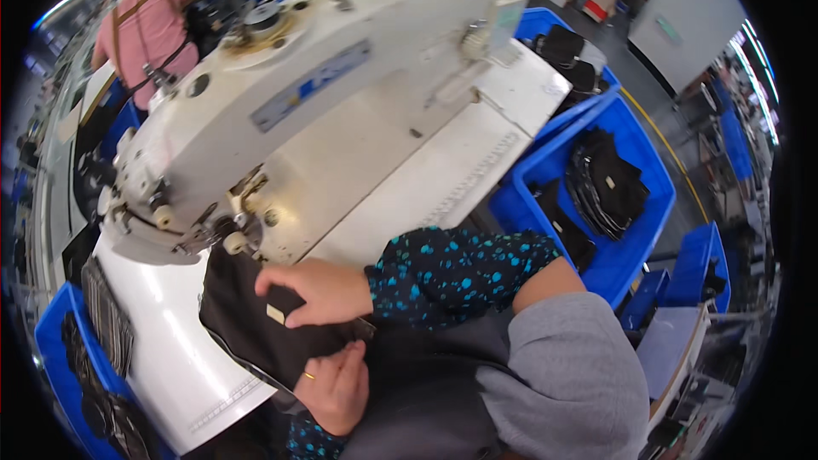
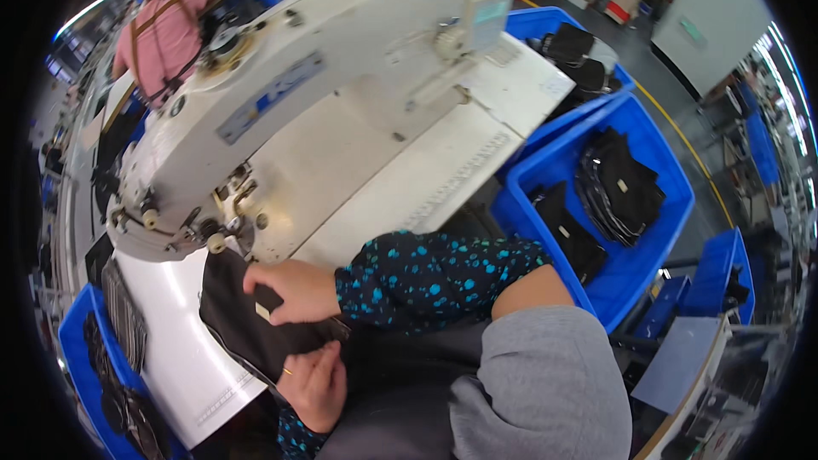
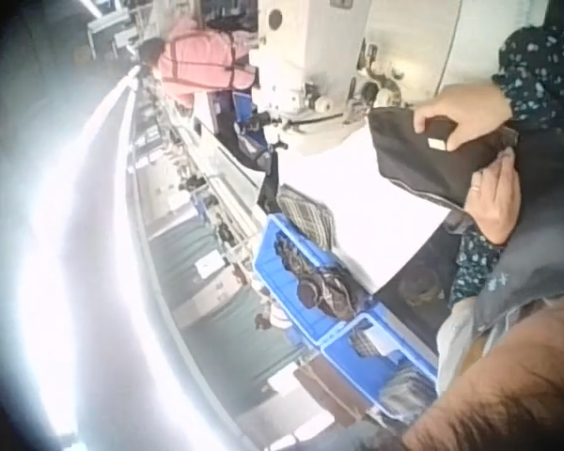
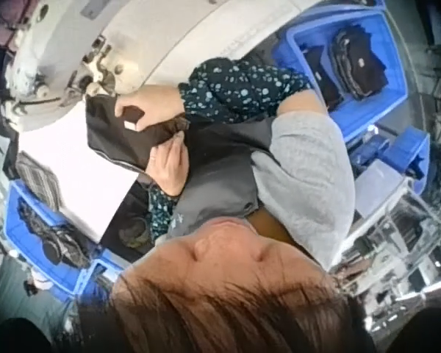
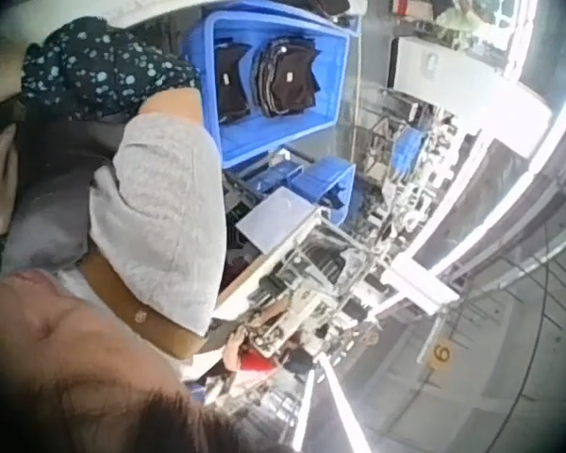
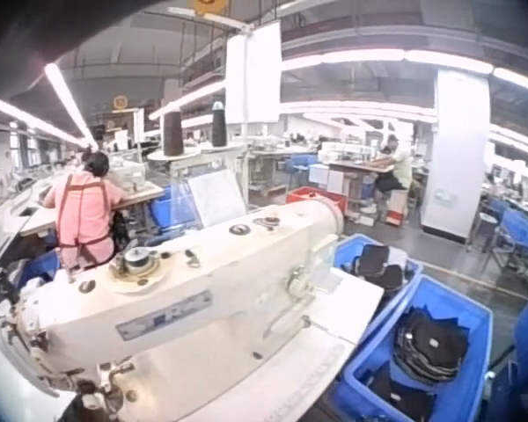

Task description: Sewing a fabric or leather pouch using an industrial sewing machine.

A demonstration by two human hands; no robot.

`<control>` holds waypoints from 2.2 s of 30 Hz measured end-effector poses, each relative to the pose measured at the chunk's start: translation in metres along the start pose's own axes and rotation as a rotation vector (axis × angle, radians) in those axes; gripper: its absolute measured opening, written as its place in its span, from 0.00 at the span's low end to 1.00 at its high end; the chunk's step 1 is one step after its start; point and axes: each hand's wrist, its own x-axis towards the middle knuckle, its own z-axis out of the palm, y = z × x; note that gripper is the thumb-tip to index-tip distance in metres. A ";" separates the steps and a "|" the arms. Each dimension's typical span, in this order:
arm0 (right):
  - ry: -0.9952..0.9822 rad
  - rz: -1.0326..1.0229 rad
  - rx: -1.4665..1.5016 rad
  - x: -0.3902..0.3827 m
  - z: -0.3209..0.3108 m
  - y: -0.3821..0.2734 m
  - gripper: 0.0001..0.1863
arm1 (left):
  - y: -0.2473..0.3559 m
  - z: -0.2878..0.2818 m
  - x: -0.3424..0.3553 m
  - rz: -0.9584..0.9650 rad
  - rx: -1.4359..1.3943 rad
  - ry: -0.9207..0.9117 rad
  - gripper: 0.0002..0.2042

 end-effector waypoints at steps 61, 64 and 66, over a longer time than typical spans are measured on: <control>0.248 0.031 -1.105 -0.194 -0.163 -0.042 0.09 | -0.349 -0.187 -0.095 -1.065 0.394 0.276 0.10; 0.181 -0.104 -1.116 -0.178 -0.150 -0.038 0.09 | -0.283 -0.169 -0.067 -0.944 0.196 0.199 0.10; 0.152 -0.174 -1.064 -0.147 -0.114 -0.044 0.09 | -0.229 -0.140 -0.057 -0.835 -0.033 -0.039 0.12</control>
